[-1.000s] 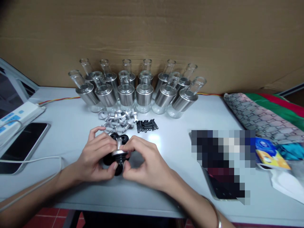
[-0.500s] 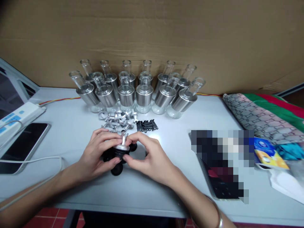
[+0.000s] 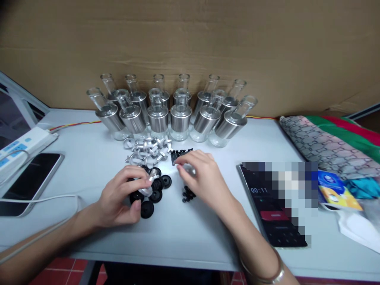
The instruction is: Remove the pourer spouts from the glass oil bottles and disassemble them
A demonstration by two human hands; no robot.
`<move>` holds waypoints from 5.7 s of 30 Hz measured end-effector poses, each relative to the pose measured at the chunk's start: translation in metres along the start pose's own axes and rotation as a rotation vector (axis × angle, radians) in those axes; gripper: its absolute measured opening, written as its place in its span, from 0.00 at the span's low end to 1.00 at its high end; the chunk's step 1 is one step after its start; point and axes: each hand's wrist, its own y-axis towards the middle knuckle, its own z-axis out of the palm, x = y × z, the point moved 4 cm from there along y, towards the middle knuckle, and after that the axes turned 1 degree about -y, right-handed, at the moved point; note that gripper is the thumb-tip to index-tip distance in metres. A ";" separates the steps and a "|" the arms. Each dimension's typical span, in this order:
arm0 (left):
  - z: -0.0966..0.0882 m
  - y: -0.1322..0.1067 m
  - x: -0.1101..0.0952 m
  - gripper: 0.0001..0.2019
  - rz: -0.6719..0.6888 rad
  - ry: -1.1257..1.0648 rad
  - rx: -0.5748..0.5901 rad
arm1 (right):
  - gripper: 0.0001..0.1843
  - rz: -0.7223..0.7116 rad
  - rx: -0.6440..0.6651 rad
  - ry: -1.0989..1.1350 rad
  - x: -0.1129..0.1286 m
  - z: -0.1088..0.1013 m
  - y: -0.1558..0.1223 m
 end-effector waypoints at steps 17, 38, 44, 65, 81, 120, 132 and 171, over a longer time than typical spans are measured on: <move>-0.002 0.002 -0.002 0.15 -0.070 -0.019 0.020 | 0.06 0.142 0.014 -0.532 -0.031 0.013 0.001; 0.002 -0.003 0.012 0.06 -0.528 -0.294 0.021 | 0.05 0.095 0.011 -0.547 -0.028 0.017 0.001; -0.001 -0.004 0.017 0.14 -0.712 -0.467 -0.081 | 0.07 0.076 0.019 -0.545 -0.028 0.017 0.002; 0.005 0.001 0.022 0.10 -0.907 -0.711 -0.034 | 0.15 -0.370 -0.340 0.122 0.048 0.007 -0.023; 0.002 0.000 0.024 0.20 -0.914 -0.816 -0.056 | 0.12 -0.459 -0.402 0.159 0.055 0.006 -0.020; 0.006 0.137 0.000 0.10 -0.604 -0.913 -0.638 | 0.14 0.107 -0.532 -0.212 0.065 -0.068 0.040; -0.022 0.139 0.036 0.13 -0.538 -0.803 -0.726 | 0.11 -0.038 -0.533 -0.108 0.061 -0.048 0.089; -0.044 0.131 0.078 0.10 -0.580 -0.424 0.098 | 0.10 0.222 0.465 -0.576 -0.022 -0.004 0.095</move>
